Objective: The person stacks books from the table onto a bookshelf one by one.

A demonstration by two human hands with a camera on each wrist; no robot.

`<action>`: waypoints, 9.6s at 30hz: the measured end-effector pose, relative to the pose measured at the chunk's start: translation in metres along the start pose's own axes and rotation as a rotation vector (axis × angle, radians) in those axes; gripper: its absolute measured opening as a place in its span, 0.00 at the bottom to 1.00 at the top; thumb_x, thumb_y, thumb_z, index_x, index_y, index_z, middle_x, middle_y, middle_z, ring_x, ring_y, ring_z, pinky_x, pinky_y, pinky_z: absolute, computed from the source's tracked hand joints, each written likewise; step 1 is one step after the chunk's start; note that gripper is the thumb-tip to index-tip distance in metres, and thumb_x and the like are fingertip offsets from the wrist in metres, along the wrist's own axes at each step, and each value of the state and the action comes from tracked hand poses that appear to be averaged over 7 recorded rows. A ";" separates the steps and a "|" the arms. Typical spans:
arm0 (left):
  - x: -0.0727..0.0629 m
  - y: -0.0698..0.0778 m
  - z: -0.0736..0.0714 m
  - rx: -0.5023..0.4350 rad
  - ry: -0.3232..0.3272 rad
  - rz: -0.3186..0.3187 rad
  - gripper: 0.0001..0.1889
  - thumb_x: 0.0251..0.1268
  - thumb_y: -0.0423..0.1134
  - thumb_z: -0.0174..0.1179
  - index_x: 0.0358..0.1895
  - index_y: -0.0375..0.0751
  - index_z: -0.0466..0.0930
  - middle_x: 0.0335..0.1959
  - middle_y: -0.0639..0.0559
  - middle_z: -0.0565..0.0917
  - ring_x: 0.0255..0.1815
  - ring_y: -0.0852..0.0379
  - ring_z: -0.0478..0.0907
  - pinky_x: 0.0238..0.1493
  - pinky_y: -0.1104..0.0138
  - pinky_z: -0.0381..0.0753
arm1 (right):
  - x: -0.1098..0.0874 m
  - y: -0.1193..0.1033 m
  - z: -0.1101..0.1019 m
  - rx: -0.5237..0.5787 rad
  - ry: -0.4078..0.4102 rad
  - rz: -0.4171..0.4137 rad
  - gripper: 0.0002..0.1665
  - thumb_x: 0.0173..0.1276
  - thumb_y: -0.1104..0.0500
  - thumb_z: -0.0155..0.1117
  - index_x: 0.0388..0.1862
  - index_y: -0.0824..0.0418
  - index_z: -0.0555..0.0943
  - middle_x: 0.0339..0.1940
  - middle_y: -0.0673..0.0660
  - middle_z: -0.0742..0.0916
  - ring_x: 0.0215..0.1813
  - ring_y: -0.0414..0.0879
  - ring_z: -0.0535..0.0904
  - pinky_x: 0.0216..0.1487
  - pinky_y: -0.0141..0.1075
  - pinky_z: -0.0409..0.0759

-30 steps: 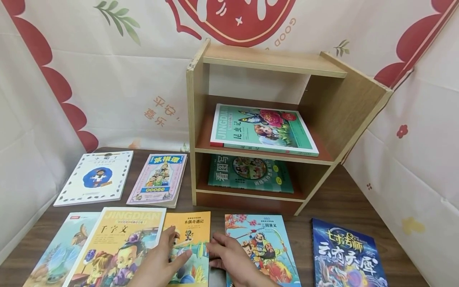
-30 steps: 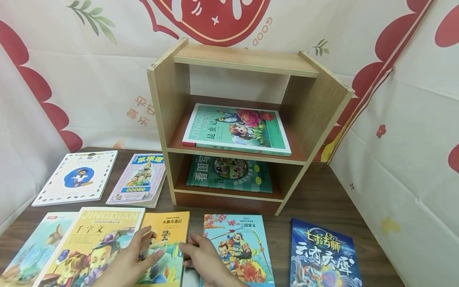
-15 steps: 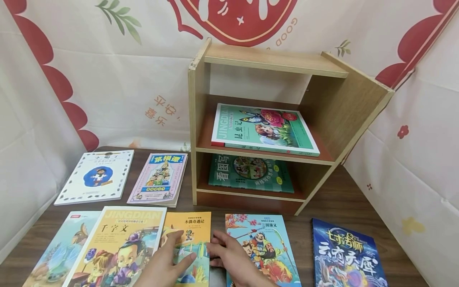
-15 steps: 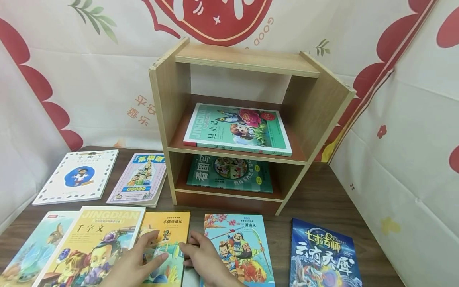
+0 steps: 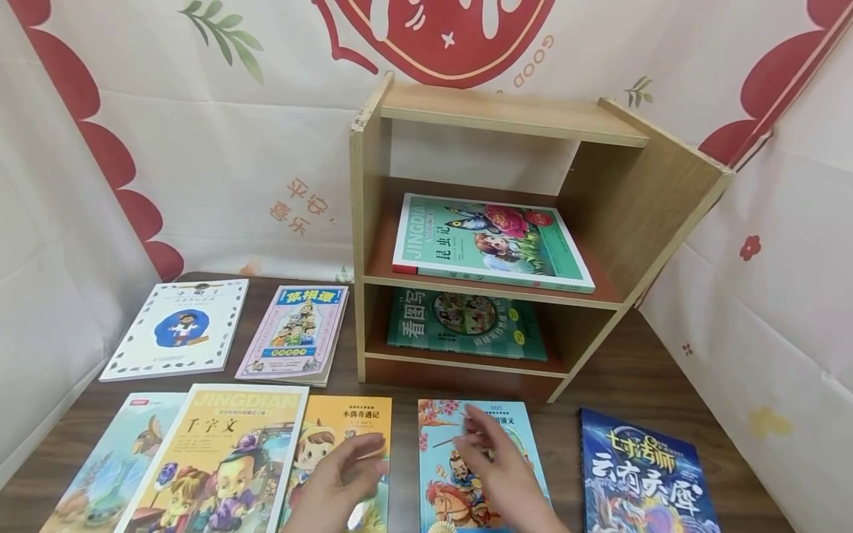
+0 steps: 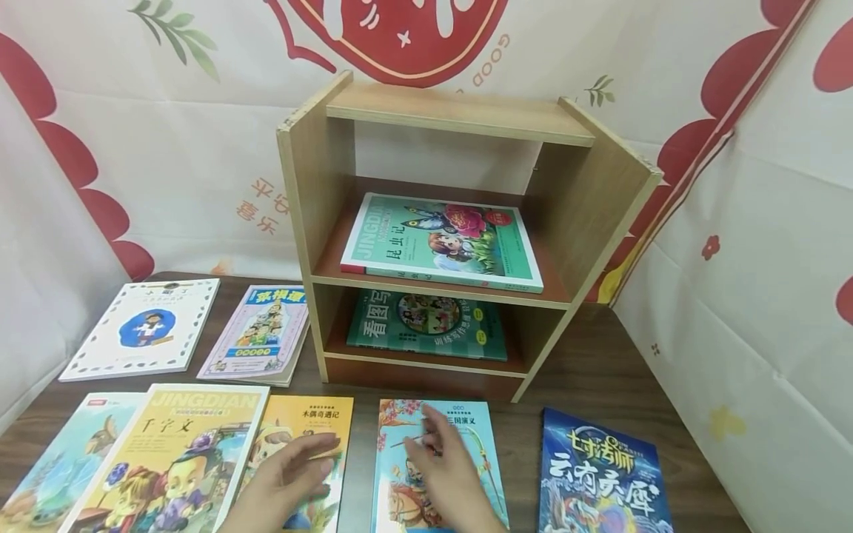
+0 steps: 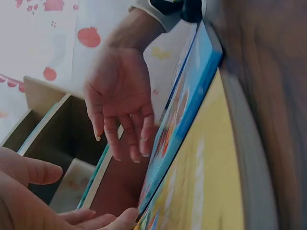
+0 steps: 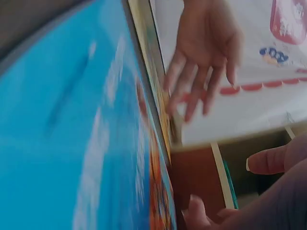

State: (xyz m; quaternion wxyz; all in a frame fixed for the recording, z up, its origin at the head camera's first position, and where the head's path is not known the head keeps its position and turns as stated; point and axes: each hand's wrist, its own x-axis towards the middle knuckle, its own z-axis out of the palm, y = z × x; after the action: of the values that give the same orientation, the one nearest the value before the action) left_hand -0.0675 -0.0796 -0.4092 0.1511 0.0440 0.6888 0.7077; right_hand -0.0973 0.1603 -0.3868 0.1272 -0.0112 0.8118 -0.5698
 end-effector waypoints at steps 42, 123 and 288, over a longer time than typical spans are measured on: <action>0.047 0.024 0.032 -0.191 -0.031 -0.180 0.47 0.67 0.48 0.59 0.71 0.20 0.38 0.63 0.25 0.65 0.54 0.33 0.75 0.47 0.44 0.78 | -0.005 0.024 -0.066 0.235 -0.190 0.046 0.34 0.76 0.51 0.50 0.75 0.63 0.56 0.72 0.66 0.64 0.69 0.59 0.63 0.67 0.58 0.59; 0.040 0.141 0.032 -0.281 0.296 0.516 0.40 0.66 0.33 0.60 0.76 0.43 0.47 0.72 0.54 0.59 0.66 0.56 0.65 0.55 0.64 0.76 | -0.034 -0.077 -0.061 -0.125 0.695 -0.378 0.38 0.73 0.57 0.57 0.75 0.38 0.55 0.72 0.45 0.64 0.68 0.50 0.65 0.55 0.22 0.68; -0.016 0.092 -0.041 0.153 0.489 0.501 0.22 0.73 0.33 0.51 0.67 0.42 0.64 0.57 0.42 0.78 0.49 0.53 0.81 0.49 0.67 0.79 | 0.012 -0.057 0.026 0.006 0.217 -0.698 0.36 0.73 0.65 0.54 0.75 0.47 0.55 0.69 0.49 0.70 0.46 0.44 0.83 0.38 0.34 0.81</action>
State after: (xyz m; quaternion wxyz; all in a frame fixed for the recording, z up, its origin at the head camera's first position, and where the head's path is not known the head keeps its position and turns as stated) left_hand -0.0774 -0.1234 -0.3179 -0.2001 0.0523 0.7234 0.6588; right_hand -0.1100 0.1144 -0.3444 -0.1617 -0.2269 0.7662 -0.5791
